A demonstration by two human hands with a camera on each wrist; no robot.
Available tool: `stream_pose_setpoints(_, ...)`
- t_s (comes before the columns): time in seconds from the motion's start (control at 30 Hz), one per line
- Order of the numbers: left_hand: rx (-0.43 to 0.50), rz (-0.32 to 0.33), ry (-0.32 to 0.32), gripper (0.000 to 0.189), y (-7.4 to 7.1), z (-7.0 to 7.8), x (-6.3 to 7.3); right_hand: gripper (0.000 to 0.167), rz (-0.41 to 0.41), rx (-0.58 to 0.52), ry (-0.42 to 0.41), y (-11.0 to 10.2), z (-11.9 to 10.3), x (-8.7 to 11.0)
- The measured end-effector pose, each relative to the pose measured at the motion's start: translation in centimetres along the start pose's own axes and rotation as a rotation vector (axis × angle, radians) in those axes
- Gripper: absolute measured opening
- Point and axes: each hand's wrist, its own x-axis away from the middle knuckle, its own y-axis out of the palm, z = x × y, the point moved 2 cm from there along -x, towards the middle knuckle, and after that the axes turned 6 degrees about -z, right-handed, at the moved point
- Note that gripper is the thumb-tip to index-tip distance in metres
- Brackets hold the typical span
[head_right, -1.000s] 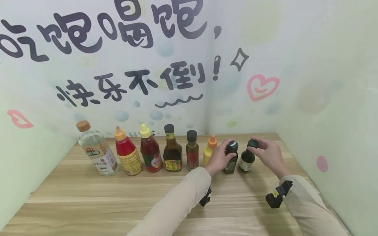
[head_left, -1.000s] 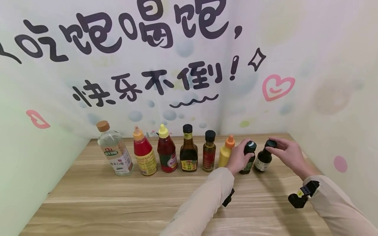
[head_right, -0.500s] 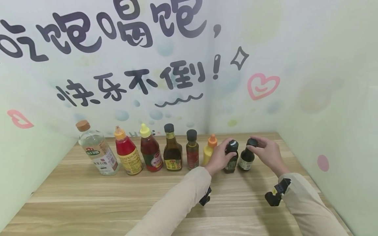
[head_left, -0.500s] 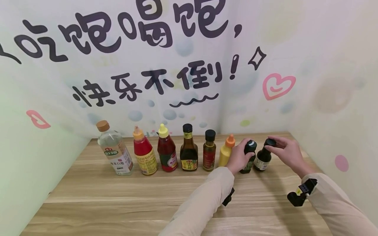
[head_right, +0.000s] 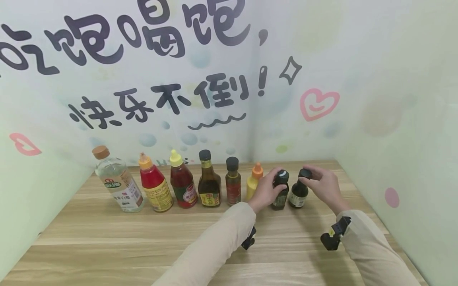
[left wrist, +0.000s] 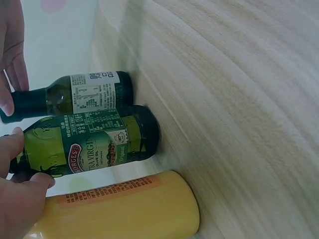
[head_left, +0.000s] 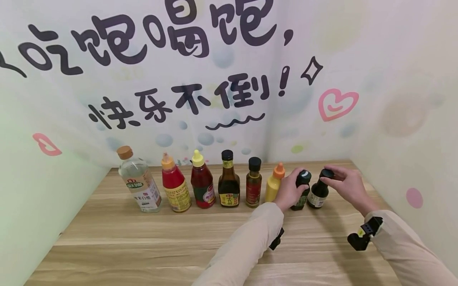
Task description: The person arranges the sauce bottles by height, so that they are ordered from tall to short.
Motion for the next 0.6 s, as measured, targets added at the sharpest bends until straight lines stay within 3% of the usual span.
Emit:
stream_pose_setpoints(0.37,0.024,-0.004,-0.011,0.044,-0.14,0.08,0.23,0.046,-0.007,0.025,-0.016,0.42,0.07,0.0)
stream_pose_setpoints(0.6,0.006,-0.008,-0.009,0.043,-0.09,0.25,0.22,0.047,-0.015,-0.013,-0.002,0.54,0.35,0.17)
